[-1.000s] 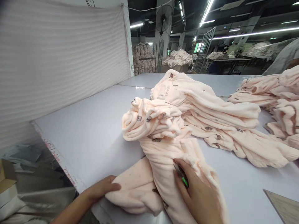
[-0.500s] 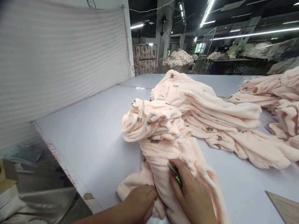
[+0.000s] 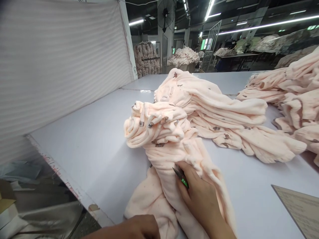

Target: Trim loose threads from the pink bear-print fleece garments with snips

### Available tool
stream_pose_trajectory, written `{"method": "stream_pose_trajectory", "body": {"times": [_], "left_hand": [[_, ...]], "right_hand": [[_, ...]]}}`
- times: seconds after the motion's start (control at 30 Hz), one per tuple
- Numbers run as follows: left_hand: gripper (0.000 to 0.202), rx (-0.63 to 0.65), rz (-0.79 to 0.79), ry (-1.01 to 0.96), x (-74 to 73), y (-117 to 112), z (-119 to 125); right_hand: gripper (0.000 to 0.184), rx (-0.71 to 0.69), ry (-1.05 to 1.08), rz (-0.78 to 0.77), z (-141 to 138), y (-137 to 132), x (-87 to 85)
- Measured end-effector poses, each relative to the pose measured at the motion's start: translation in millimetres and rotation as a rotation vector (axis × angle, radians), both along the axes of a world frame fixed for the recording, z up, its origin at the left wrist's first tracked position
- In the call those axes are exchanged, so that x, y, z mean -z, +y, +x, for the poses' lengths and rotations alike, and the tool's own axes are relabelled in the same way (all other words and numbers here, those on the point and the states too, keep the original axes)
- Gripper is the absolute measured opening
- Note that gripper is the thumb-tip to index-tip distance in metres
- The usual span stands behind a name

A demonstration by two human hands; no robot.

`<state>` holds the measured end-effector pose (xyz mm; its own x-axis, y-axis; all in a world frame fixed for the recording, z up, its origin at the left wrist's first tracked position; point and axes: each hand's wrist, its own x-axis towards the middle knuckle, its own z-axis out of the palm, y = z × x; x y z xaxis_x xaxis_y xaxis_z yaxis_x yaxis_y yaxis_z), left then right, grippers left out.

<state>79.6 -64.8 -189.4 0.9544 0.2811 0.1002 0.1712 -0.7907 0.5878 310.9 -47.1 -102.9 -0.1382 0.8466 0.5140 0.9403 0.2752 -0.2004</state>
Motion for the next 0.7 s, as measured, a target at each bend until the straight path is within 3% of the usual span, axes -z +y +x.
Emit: {"method": "stream_pose_trajectory", "body": {"times": [0.1, 0.27, 0.47, 0.53, 0.63, 0.7], "left_hand": [[0.019, -0.110, -0.064, 0.020, -1.2, -5.3, 3.1], [0.020, -0.381, 0.117, 0.202, 4.6, -4.1, 28.5], [0.022, -0.561, 0.101, 0.285, 12.4, 6.7, 51.7], [0.019, -0.522, 0.059, 0.261, 6.9, 8.6, 46.4], [0.013, -0.301, 0.001, 0.155, -10.5, 7.5, 31.5], [0.024, -0.190, -0.064, 0.061, -20.3, 4.9, 29.2]], "right_hand": [[0.024, -0.014, -0.001, 0.026, -0.3, -0.6, 1.5], [0.026, -0.032, -0.006, 0.058, -1.5, -1.0, 3.3], [0.027, -0.033, 0.000, 0.053, -2.2, -3.1, 5.4], [0.030, -0.044, 0.011, 0.047, -1.3, -4.1, 6.7], [0.031, -0.053, 0.054, 0.025, 1.4, -5.3, 8.9], [0.029, -0.057, 0.082, 0.007, 3.3, -5.8, 10.1]]}}
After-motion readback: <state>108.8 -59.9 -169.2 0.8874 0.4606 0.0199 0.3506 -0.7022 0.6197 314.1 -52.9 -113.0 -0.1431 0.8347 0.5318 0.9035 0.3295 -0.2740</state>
